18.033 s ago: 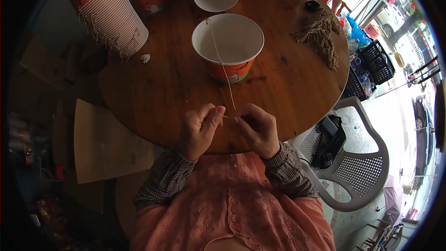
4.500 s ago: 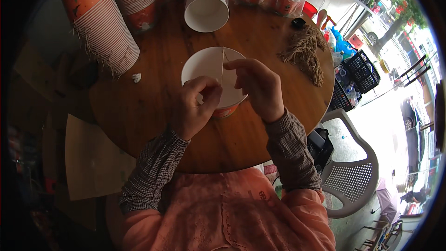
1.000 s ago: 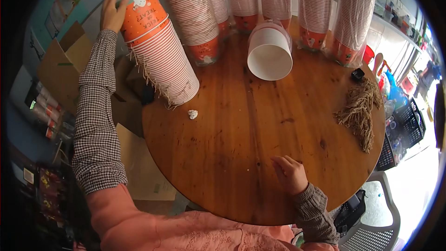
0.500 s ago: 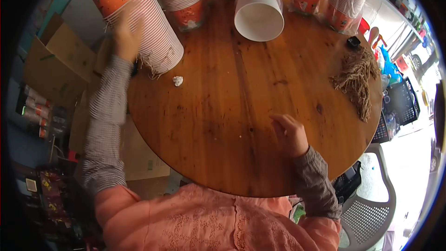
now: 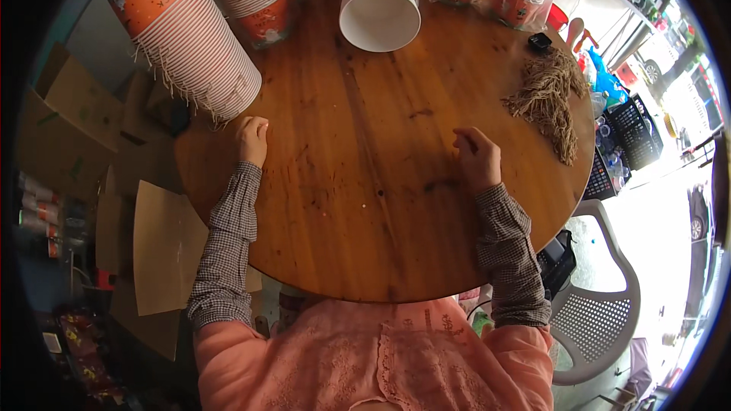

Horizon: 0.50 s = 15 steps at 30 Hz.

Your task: Attaching thin white strings to small paper buckets.

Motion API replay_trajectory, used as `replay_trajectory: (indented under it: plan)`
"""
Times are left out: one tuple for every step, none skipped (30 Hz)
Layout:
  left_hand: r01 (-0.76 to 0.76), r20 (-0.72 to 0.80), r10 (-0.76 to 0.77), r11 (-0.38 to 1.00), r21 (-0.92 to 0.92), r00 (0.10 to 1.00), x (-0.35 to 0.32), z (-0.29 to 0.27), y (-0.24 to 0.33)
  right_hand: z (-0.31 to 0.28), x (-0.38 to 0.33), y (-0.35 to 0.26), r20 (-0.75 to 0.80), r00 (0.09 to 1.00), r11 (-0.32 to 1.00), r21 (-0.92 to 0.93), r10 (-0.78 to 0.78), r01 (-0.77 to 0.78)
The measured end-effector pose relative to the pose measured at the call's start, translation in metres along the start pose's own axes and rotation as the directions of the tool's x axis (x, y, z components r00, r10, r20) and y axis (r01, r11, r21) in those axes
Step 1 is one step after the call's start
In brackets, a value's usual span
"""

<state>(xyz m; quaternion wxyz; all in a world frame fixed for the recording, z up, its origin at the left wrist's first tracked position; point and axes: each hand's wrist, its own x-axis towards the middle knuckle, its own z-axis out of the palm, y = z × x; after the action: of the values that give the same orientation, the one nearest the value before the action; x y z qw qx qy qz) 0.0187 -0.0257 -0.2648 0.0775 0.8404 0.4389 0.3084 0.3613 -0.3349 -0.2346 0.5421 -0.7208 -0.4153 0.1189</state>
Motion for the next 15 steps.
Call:
replay_trajectory:
  plan:
    - [-0.015,0.003,0.015,0.996,-0.09,1.0,0.005,0.006,0.006,0.0,0.0,0.0,-0.007,1.0,1.0,-0.005,0.003,-0.003]
    - [-0.027,0.004,0.028,0.984,-0.176,1.0,0.009,0.01,0.012,0.001,-0.001,-0.001,0.01,1.0,1.0,-0.012,0.007,-0.007]
    - [0.006,0.0,-0.007,0.954,-0.299,1.0,0.014,0.02,0.016,0.004,0.001,-0.004,0.034,0.999,1.0,-0.012,0.001,-0.001]
    - [0.037,-0.001,-0.041,0.908,-0.417,0.999,0.018,0.033,0.023,0.008,0.004,-0.007,0.058,0.998,1.0,-0.012,-0.006,0.006]
    - [0.051,0.088,-0.012,0.889,-0.455,0.996,0.024,0.044,0.045,0.005,0.006,-0.005,0.049,0.999,1.0,-0.022,-0.001,0.002]
    - [-0.137,-0.009,0.145,0.918,-0.373,0.989,0.026,0.055,0.042,0.01,0.005,-0.011,0.076,0.997,1.0,0.013,0.012,-0.013]
    - [-0.316,-0.086,0.304,0.91,-0.267,0.949,0.027,0.064,0.038,0.016,0.005,-0.017,0.106,0.994,0.998,0.048,0.024,-0.029]
    - [-0.321,0.001,0.34,0.89,-0.324,0.941,0.026,0.076,0.062,0.012,0.003,-0.012,0.093,0.995,0.999,0.034,0.039,-0.042]
    - [-0.323,0.088,0.382,0.865,-0.383,0.92,0.02,0.079,0.096,0.004,-0.001,-0.005,0.083,0.996,0.999,0.027,0.043,-0.045]
    - [-0.336,0.179,0.463,0.813,-0.475,0.868,0.011,0.069,0.128,0.0,-0.001,0.003,0.082,0.996,0.999,0.029,0.041,-0.044]
    - [-0.338,0.182,0.466,0.813,-0.474,0.866,0.016,0.067,0.13,0.002,-0.001,0.002,0.079,0.996,0.998,0.031,0.044,-0.046]
    - [-0.294,0.173,0.442,0.794,-0.532,0.88,0.021,0.068,0.132,0.001,-0.002,0.0,0.096,0.995,1.0,0.002,0.027,-0.027]
    - [-0.249,0.169,0.418,0.769,-0.589,0.892,0.027,0.073,0.135,-0.001,-0.001,-0.002,0.11,0.994,1.0,-0.028,0.014,-0.011]
    - [-0.194,0.118,0.312,0.801,-0.566,0.943,0.046,0.078,0.117,0.001,-0.002,-0.012,0.123,0.992,1.0,-0.017,0.006,-0.004]
    - [-0.193,0.065,0.26,0.841,-0.506,0.963,0.071,0.083,0.099,0.003,0.0,-0.021,0.143,0.989,0.999,-0.027,-0.027,0.031]
